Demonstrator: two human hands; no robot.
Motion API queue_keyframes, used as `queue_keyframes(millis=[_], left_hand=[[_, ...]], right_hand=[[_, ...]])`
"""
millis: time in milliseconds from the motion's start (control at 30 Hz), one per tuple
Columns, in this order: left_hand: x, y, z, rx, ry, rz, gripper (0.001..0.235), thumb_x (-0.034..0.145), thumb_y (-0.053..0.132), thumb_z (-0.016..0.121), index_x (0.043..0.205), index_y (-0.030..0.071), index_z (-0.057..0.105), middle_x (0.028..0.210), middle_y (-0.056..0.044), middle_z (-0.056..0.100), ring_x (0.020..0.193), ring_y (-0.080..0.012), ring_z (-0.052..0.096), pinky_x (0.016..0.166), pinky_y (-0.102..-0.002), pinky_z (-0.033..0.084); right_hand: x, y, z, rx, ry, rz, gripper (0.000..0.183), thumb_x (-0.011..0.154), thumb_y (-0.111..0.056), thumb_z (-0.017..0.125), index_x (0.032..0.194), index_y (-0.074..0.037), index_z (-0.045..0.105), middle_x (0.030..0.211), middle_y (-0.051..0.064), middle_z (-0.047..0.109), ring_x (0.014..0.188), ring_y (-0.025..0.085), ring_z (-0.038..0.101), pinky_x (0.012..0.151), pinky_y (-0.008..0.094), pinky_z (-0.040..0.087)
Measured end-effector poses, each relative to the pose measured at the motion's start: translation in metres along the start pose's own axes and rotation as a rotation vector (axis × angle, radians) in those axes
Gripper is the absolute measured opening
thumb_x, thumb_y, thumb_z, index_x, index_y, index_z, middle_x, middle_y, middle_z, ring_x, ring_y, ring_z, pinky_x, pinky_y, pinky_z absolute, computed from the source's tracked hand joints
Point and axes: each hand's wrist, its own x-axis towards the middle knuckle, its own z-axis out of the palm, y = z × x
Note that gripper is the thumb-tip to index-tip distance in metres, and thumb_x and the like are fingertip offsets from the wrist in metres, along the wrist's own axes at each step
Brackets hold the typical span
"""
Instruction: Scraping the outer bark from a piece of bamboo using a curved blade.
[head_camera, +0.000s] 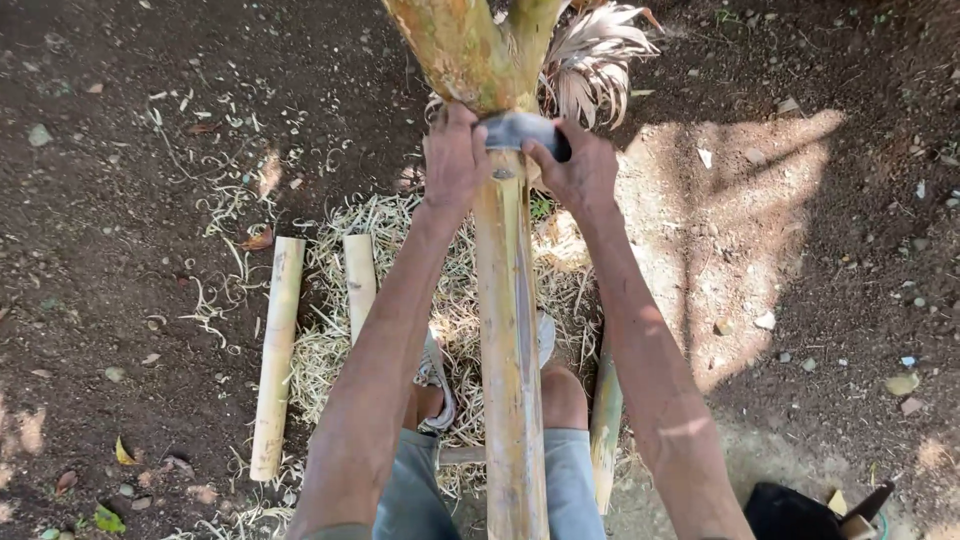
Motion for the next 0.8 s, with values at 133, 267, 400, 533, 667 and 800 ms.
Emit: queue_keyframes(millis=[133,267,400,533,667,800], left_hand=[[-0.005,-0.001,0.004,-0.101,0.152,-0.002,0.012,0.094,0.005,0.062,0.102,0.003,0.053,0.092,-0.015,0.061,0.088,-0.0335,0.062,0.081,-0.05,0.049],[-0.011,0.011,-0.003,-0.114,0.269,0.027,0.016,0.092,0.005,0.067,0.102,0.003,0.055,0.094,-0.013,0.063,0.091,-0.0316,0.062,0.079,-0.05,0.045],[-0.007,0.015,-0.01,-0.168,0.28,0.027,0.014,0.092,0.005,0.068,0.099,0.003,0.057,0.093,-0.012,0.065,0.09,-0.0309,0.064,0.08,-0.048,0.047],[-0.005,0.013,-0.012,-0.176,0.258,0.032,0.014,0.092,0.004,0.069,0.098,0.003,0.056,0.091,-0.012,0.065,0.088,-0.0319,0.065,0.079,-0.048,0.049],[-0.004,0.014,-0.016,-0.156,0.222,0.016,0.014,0.091,0.001,0.068,0.098,0.002,0.055,0.088,-0.014,0.065,0.085,-0.0319,0.067,0.077,-0.048,0.051],[-0.013,0.016,-0.012,-0.159,0.201,0.033,0.017,0.089,-0.001,0.068,0.099,0.002,0.054,0.09,-0.015,0.067,0.084,-0.032,0.069,0.075,-0.047,0.054]], right_hand=[[0.013,-0.008,-0.008,-0.025,-0.015,-0.051,0.043,0.086,-0.045,0.085,0.103,-0.007,0.074,0.068,0.006,0.07,0.054,0.017,0.065,0.052,0.035,0.052],[0.009,0.001,-0.002,-0.005,0.123,-0.241,0.049,0.087,-0.05,0.085,0.104,-0.007,0.07,0.075,0.008,0.071,0.064,0.021,0.069,0.06,0.036,0.055],[0.013,0.006,0.002,0.014,0.217,-0.332,0.05,0.09,-0.049,0.085,0.108,-0.006,0.067,0.081,0.009,0.071,0.069,0.023,0.071,0.062,0.036,0.056],[0.008,0.004,0.005,0.047,0.207,-0.305,0.049,0.09,-0.048,0.085,0.107,-0.005,0.067,0.079,0.009,0.07,0.065,0.023,0.07,0.06,0.035,0.056],[0.004,-0.009,-0.002,0.1,0.14,-0.189,0.044,0.087,-0.045,0.087,0.099,-0.005,0.072,0.068,0.008,0.068,0.055,0.021,0.066,0.054,0.035,0.052],[-0.011,-0.021,-0.017,0.081,0.013,-0.03,0.044,0.085,-0.044,0.088,0.097,-0.004,0.075,0.06,0.007,0.067,0.05,0.019,0.063,0.049,0.036,0.049]])
